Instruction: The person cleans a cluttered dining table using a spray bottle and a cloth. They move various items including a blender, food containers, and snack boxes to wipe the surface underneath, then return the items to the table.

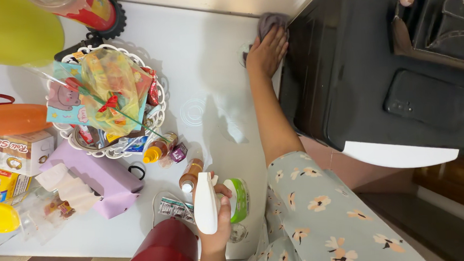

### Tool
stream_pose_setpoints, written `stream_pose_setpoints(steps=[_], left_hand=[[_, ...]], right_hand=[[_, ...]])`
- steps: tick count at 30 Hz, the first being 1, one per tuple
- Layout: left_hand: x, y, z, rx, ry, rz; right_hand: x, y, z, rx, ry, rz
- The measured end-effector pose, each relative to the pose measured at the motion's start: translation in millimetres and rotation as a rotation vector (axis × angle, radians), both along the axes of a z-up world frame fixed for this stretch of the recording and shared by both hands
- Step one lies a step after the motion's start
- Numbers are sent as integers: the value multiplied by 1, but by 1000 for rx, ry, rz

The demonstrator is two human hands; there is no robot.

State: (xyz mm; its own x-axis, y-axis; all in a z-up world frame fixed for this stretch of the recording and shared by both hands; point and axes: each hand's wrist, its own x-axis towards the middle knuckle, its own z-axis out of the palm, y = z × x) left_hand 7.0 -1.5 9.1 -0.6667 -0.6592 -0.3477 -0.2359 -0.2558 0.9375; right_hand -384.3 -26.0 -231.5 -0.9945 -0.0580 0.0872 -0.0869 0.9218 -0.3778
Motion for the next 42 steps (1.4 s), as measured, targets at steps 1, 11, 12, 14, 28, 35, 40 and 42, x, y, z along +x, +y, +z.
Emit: stream_pose_setpoints(steps=[1, 11, 12, 14, 28, 35, 40, 42], left_hand=[[2, 0, 2, 7, -11, -5], [13, 4, 4, -1, 82, 32], [15, 7, 4, 4, 107, 24], [22, 12, 5, 14, 141, 17], [70, 62, 8, -27, 110, 165], [100, 86, 10, -54, 28, 192], [120, 104, -2, -33, 37, 200], [127, 109, -10, -126, 46, 183]], right_hand=[[7, 3, 1, 10, -6, 2], [263, 111, 63, 41, -104, 741], [264, 118, 65, 11, -114, 810], [251, 114, 60, -10, -73, 847], [193, -21, 40, -163, 57, 1380], [232, 94, 64, -113, -105, 1462], [283, 184, 68, -149, -213, 1461], [286, 193, 65, -144, -295, 1513]])
